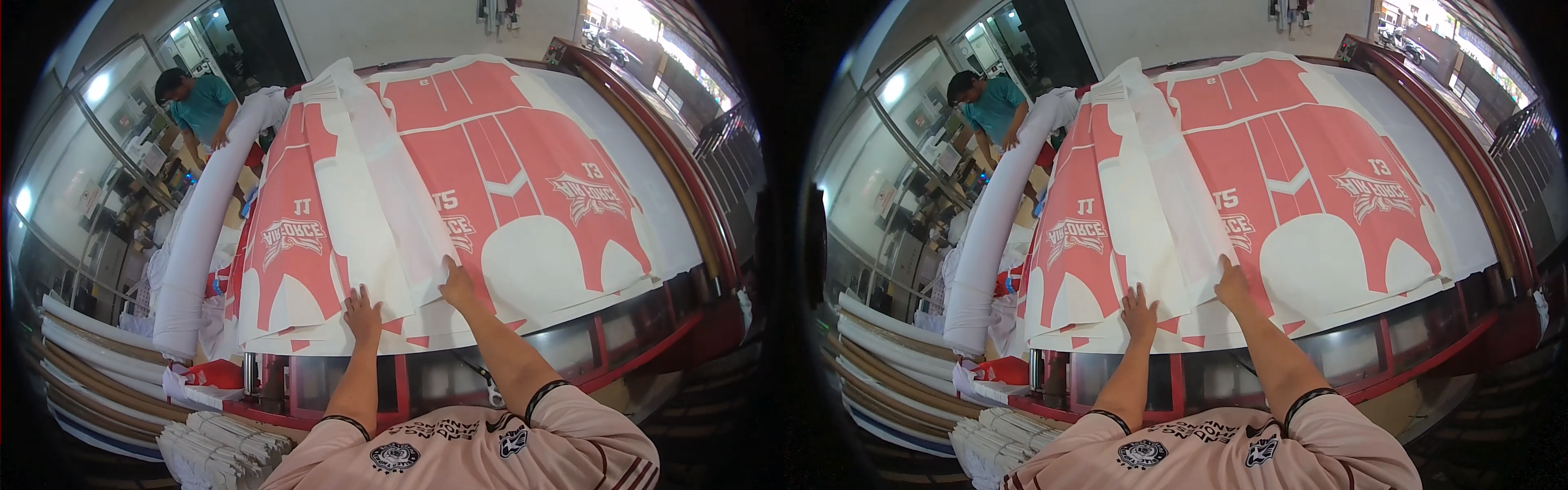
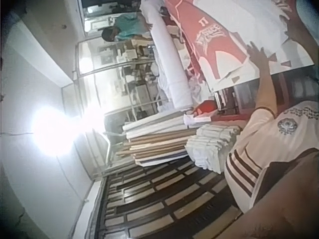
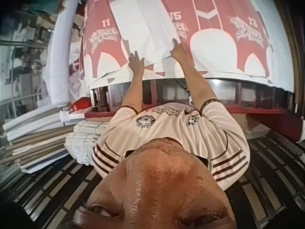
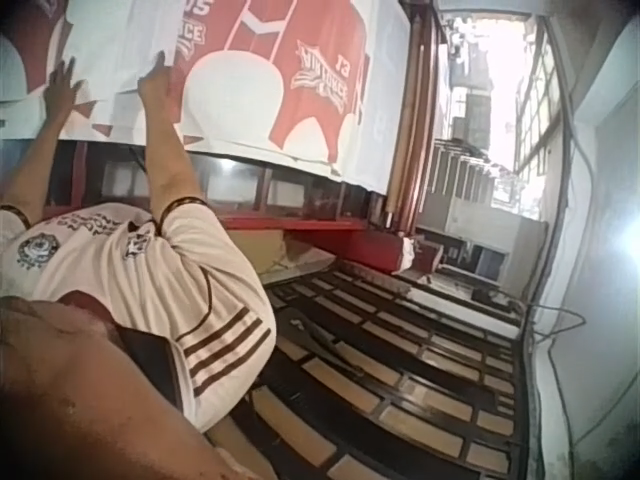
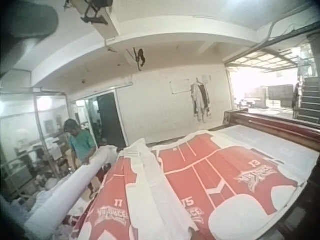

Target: Aligning printed sublimation transfer paper onto fabric pieces for heat pressing on a large format machine.

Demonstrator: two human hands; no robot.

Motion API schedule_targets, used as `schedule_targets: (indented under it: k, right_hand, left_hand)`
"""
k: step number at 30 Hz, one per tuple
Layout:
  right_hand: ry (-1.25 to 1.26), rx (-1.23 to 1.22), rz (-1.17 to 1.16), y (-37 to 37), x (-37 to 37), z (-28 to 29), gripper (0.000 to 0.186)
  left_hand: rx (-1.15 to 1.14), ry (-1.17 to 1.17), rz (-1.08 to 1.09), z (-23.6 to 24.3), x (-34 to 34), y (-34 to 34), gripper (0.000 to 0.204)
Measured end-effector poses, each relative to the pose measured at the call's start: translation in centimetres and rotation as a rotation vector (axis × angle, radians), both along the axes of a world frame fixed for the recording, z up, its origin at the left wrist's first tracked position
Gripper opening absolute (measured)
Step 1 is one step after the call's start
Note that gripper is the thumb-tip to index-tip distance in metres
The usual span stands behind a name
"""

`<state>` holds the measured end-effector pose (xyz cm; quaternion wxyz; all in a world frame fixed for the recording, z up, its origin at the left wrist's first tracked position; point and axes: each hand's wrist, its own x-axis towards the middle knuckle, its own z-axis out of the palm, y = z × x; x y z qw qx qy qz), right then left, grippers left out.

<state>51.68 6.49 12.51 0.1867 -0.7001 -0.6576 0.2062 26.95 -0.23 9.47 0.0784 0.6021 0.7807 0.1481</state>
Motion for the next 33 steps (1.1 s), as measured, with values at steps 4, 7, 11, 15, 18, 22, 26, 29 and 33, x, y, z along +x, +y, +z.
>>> schedule_targets:
  k: [4, 7, 11, 15, 18, 22, 26, 29, 33]
  right_hand:
    - [0.169, -0.161, 0.149, -0.3, -3.9, -0.2, 0.076]
    - [0.332, -0.252, 0.216, -2.6, -2.8, -0.4, 0.074]
    - [-0.161, -0.246, 0.298, -6.6, -5.0, 2.7, 0.071]
    - [0.033, 0.168, 0.425, -10.3, -6.9, 5.0, 0.065]
    - [0.14, 0.179, 0.517, -12.4, -7.5, 5.9, 0.062]
    - [0.338, 0.099, 0.483, -12.9, -7.0, 7.2, 0.072]
    - [0.358, 0.458, 0.382, -11.7, -9.1, 10.7, 0.075]
    - [0.59, 0.389, 0.378, -7.5, -9.4, 13.6, 0.061]
    - [0.94, 0.51, -0.087, -1.8, -6.1, 18.2, 0.034]
  left_hand:
    - [-0.044, -0.463, 0.037, -3.4, -9.8, 0.4, 0.056]
    - [0.119, -0.405, -0.054, 0.0, -8.5, 1.3, 0.067]
    - [0.061, -0.131, 0.037, 4.5, -3.5, -1.3, 0.08]
    - [0.084, 0.144, -0.034, -2.9, -5.3, -2.6, 0.081]
    - [0.165, 0.252, -0.072, -3.2, -6.7, -2.4, 0.066]
    - [0.185, -0.631, 0.065, 4.6, -4.6, -0.3, 0.053]
    - [0.124, -1.462, -0.002, 16.9, -0.8, 0.2, 0.052]
    - [0.065, -1.688, -0.22, 19.6, 0.6, 1.6, 0.054]
    - [0.122, -2.073, -0.532, 20.2, 1.0, 1.2, 0.061]
